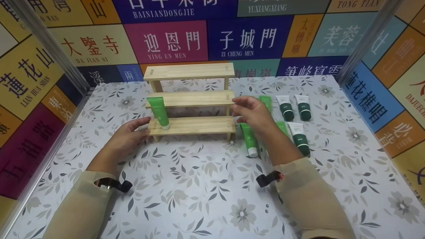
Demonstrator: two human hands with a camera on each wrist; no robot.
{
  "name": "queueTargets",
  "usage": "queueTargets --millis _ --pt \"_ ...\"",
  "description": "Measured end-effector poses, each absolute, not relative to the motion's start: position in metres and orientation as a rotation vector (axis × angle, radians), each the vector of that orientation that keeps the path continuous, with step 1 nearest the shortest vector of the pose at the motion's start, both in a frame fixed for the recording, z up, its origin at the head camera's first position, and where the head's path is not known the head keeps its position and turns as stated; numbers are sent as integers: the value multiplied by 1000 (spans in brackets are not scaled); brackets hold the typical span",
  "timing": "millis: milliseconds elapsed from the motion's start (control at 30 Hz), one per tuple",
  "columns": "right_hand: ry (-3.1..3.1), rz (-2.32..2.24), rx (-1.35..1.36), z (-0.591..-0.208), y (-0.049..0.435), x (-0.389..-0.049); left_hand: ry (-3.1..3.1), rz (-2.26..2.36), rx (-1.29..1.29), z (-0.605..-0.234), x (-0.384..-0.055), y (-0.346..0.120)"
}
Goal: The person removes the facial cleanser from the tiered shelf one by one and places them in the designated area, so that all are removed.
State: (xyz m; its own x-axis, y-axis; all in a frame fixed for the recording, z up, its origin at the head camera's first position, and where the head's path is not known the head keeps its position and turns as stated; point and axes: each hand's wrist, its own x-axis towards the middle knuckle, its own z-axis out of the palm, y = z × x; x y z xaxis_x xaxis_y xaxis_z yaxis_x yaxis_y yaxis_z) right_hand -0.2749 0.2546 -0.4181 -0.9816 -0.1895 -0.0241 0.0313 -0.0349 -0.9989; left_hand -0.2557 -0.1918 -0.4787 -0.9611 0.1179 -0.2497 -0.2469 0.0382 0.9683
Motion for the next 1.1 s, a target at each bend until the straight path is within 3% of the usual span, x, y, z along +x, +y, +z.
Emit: queueTargets --millis 1100 --pt "1790 -2286 -475 -404 97 -270 2073 1990 -117 -479 -254 -194"
